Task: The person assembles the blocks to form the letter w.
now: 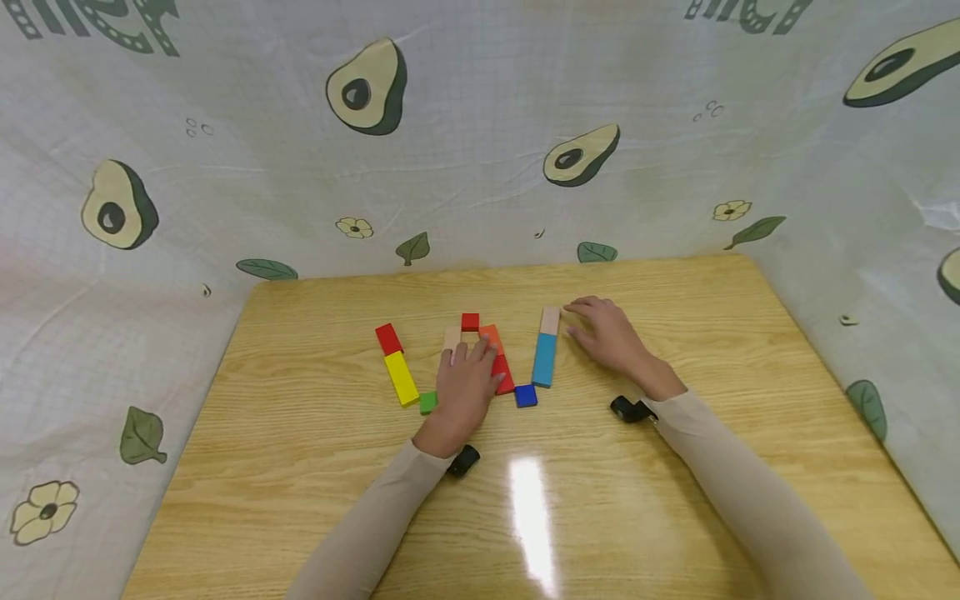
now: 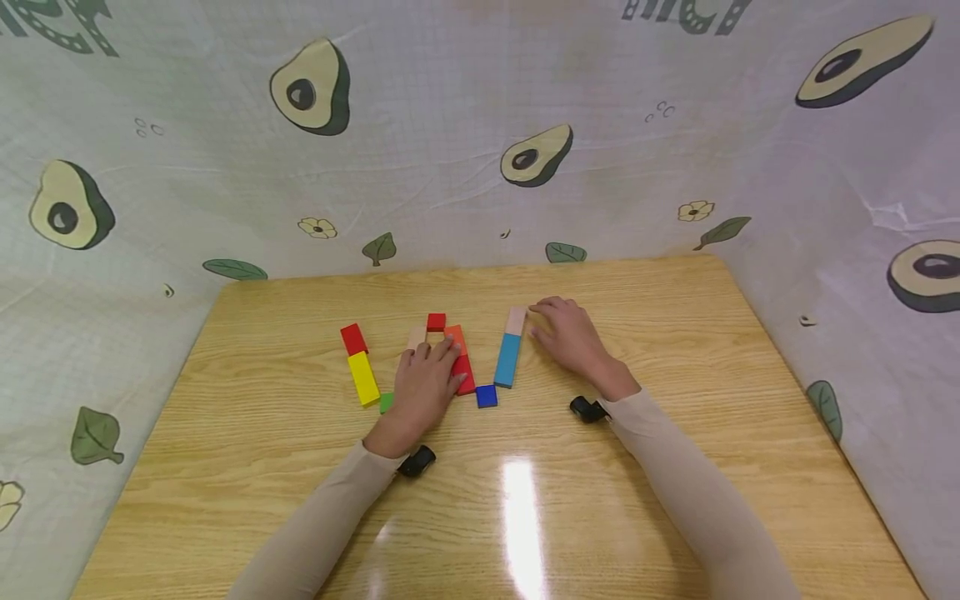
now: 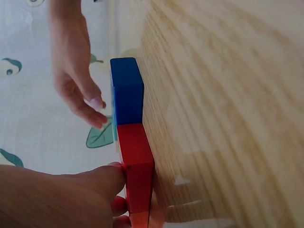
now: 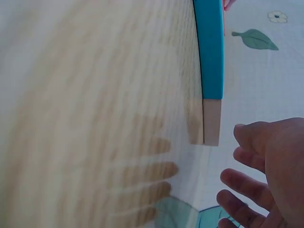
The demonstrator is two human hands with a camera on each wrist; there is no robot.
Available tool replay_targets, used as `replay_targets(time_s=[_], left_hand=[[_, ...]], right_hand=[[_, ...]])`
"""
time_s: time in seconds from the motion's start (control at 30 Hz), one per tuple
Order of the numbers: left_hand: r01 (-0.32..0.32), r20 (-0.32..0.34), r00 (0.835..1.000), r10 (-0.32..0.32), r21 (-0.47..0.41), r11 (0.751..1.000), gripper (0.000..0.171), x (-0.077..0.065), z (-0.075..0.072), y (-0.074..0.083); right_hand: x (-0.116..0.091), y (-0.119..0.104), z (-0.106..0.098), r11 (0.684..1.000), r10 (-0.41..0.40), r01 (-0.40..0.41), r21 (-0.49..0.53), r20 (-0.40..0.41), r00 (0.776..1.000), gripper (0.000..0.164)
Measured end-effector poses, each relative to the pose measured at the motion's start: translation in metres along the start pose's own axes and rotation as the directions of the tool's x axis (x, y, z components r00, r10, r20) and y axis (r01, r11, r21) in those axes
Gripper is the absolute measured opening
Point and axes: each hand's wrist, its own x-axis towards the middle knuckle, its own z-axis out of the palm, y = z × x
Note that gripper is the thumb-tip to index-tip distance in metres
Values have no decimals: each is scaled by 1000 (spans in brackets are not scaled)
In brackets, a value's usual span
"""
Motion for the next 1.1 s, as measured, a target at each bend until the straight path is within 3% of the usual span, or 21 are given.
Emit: replay_targets(time_s=[0.3,0.57,0.8,1.1], left_hand=[[-40,-46,998,40,-7,999,51,2,-1,-7],[-31,-97,995,25,-59,998,46,-8,-4,-20],[25,-114,993,-40,-133,991,48,-22,-23,-52],[133,-125,979,-159,-195,972,49,-40,-31,-107]], right_hand=[[-20,7,-11,1000,15,-15,-12,-8,1000,41],[-38,10,-24,1000,13,-13,-14,-39,999,40],[-52,22,-34,1000,6,-9,-29,-89,996,39],[-68,40,-48,998,45,-50,-42,-121,992,40]])
